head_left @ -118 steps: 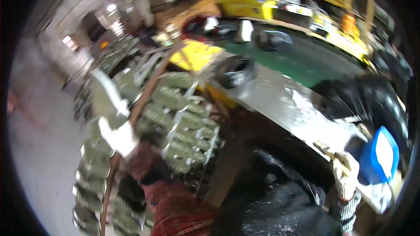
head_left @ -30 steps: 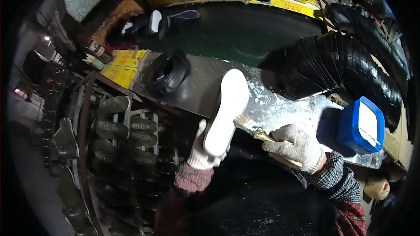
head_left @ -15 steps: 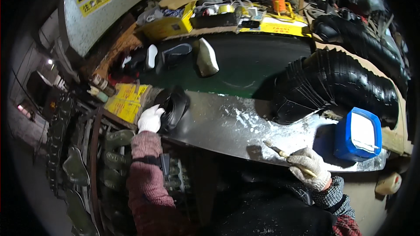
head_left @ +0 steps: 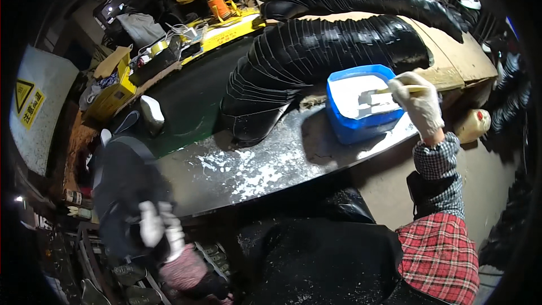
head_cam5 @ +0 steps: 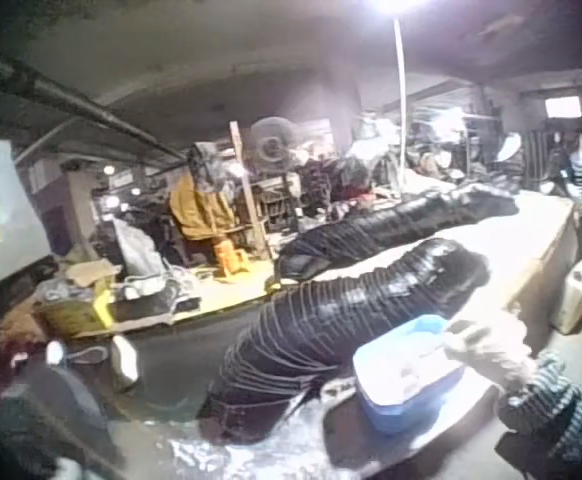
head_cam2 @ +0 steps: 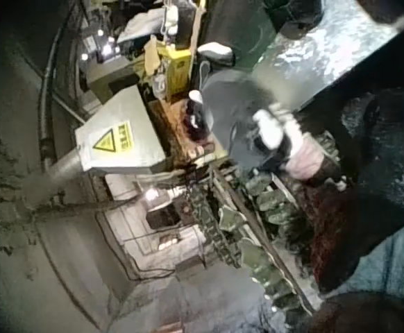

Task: Applying adhesive to shoe soles and upper parts using a brush in a manufacturing environment.

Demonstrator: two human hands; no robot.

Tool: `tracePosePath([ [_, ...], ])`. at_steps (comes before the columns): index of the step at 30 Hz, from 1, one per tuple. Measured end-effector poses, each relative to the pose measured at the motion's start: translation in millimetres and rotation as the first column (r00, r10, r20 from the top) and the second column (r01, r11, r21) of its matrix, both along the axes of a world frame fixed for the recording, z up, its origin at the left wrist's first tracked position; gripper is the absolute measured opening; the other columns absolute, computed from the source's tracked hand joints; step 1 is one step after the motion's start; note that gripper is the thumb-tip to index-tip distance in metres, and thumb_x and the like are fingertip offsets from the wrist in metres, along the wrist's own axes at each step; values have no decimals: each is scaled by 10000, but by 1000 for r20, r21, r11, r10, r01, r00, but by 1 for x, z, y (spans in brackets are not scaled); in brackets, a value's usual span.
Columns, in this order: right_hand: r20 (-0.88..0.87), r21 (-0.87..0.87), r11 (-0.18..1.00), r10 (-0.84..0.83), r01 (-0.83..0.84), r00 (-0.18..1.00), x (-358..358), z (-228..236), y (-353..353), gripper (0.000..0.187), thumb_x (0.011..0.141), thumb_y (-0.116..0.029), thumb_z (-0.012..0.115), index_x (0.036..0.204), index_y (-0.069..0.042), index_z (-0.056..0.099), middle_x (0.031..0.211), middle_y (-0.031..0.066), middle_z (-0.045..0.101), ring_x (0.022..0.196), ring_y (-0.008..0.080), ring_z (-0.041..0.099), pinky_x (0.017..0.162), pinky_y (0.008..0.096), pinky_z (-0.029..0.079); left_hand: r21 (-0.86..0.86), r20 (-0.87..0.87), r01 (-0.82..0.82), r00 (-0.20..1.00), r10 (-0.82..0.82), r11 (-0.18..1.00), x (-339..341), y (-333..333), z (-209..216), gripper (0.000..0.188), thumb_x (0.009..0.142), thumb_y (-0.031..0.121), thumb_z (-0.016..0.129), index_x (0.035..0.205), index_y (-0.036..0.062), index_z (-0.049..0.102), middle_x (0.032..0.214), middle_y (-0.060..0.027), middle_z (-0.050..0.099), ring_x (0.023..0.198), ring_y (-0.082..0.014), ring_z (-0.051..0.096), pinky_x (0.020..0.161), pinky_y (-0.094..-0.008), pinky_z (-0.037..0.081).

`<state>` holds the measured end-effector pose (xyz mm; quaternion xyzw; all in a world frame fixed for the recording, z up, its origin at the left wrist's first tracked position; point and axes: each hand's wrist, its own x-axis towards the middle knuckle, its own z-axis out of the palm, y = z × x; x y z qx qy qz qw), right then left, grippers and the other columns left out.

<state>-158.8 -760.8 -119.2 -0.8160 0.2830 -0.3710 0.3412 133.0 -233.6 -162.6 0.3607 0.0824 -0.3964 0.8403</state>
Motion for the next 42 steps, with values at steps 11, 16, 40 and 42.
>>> tracePosePath([
  [11, 62, -409, 911, 85, -52, 994, -6, -10, 83, 57, 870, 0, 628, 823, 7, 658, 684, 70, 625, 556, 149, 571, 549, 275, 460, 447, 590, -315, 808, -11, 837, -98, -75, -103, 152, 953, 153, 618, 1023, 20, 644, 750, 40, 608, 570, -84, 508, 518, -263, 393],
  [16, -132, 261, 408, 913, -875, 386, 126, 8, 180, 300, 930, -208, 635, 1151, -5, 637, 667, 50, 617, 579, 171, 610, 582, 288, 493, 259, 482, -163, 876, 19, 952, -113, -95, -74, 318, 978, 112, 529, 1268, -18, 539, 1138, -102, 620, 976, -182, 594, 833, -316, 483],
  [40, 130, -269, 107, 989, -957, 74, 139, -12, 241, 229, 899, -233, 677, 1024, -41, 670, 752, 70, 628, 628, 238, 641, 577, 335, 554, -261, -125, -960, -71, -990, 102, -14, -104, -109, 225, 989, 219, 479, 1049, 84, 649, 655, -4, 550, 552, -173, 513, 523, -301, 414],
  [42, 178, 101, 175, 965, -979, 191, 127, -32, 196, 244, 917, -172, 653, 1069, 18, 644, 825, 108, 656, 677, 199, 652, 591, 280, 557, 498, 727, -777, 131, -675, 385, -6, -89, -82, 346, 955, 282, 582, 647, 129, 545, 513, 29, 504, 433, -130, 452, 445, -287, 364],
])
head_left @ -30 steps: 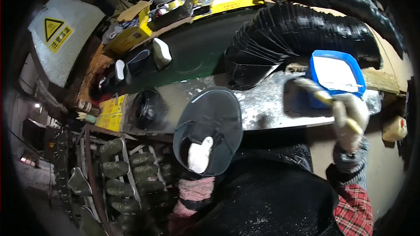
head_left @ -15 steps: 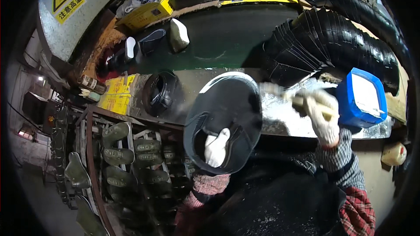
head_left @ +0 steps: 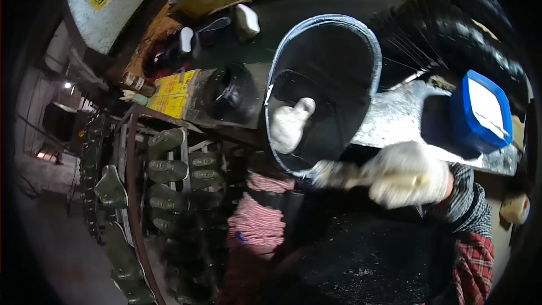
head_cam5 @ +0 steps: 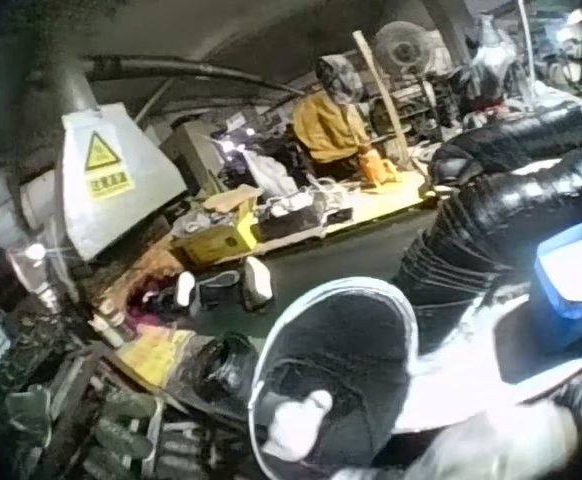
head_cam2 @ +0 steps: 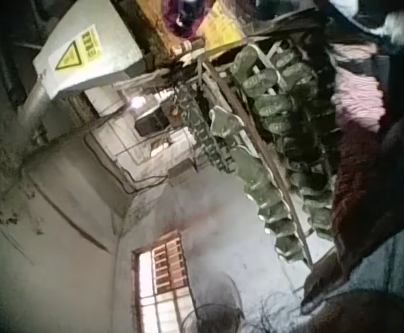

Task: Applying adhesive to shoe soles and upper parts using a brush in a manufacturing environment.

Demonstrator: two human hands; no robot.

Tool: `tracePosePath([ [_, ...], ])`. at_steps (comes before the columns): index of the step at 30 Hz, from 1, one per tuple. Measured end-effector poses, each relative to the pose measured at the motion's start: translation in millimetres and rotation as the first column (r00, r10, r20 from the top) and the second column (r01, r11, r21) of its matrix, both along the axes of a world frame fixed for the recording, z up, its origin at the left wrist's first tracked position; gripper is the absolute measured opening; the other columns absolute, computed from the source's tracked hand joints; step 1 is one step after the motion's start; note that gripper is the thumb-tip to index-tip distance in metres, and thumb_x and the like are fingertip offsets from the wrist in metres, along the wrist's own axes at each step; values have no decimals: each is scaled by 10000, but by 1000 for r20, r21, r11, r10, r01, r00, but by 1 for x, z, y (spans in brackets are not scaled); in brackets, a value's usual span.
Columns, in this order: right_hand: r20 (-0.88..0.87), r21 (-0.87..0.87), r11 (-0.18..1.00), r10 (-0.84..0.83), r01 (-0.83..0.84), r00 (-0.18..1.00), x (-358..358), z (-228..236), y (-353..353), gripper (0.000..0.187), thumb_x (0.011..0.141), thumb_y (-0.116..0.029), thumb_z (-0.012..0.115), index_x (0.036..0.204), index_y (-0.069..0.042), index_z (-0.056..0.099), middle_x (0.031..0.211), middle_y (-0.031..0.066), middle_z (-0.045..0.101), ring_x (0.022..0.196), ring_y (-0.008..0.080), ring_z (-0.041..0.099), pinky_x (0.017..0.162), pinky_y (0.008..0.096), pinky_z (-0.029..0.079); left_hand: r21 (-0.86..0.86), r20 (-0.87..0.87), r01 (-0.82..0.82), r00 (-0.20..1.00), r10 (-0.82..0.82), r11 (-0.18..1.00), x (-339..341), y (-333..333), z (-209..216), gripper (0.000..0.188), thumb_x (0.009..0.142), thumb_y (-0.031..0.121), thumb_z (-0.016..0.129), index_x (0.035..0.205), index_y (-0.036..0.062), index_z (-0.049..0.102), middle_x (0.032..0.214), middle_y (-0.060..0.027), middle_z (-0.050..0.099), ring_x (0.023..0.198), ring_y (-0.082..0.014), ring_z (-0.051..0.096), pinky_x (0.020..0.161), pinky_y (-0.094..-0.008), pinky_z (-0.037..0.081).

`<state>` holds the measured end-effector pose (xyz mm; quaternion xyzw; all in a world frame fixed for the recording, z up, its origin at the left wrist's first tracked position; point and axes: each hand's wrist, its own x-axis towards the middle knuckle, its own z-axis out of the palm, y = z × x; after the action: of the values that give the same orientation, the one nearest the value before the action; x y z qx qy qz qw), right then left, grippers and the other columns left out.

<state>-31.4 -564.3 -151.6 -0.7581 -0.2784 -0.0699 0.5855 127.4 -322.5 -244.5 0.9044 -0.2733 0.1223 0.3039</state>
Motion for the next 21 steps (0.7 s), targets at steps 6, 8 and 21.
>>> tracePosePath([
  [6, -10, 48, 943, -329, 329, 944, -66, 8, -24, 164, 873, -25, 660, 1017, 49, 689, 861, 114, 707, 723, 140, 670, 636, 277, 549, -596, -711, -289, 624, -324, 749, -28, -5, 53, 301, 953, 254, 616, 752, 31, 643, 729, -32, 645, 632, -147, 603, 581, -298, 493],
  [8, 130, -120, 938, -309, 324, 942, -53, 3, -30, 160, 878, -111, 694, 965, 23, 704, 813, 93, 697, 714, 158, 670, 627, 283, 527, -674, -643, -280, 678, -356, 684, -42, -5, 50, 271, 957, 243, 607, 808, 19, 640, 780, -48, 648, 677, -157, 611, 618, -306, 501],
  [21, 242, -110, 994, 45, -19, 969, -30, -27, -41, 351, 817, -231, 766, 1063, 7, 690, 863, 122, 695, 706, 262, 665, 591, 353, 521, -773, -474, -231, 829, -296, 591, -87, -14, 47, 288, 980, 177, 551, 1141, -52, 618, 1084, -141, 667, 949, -218, 657, 842, -352, 548],
])
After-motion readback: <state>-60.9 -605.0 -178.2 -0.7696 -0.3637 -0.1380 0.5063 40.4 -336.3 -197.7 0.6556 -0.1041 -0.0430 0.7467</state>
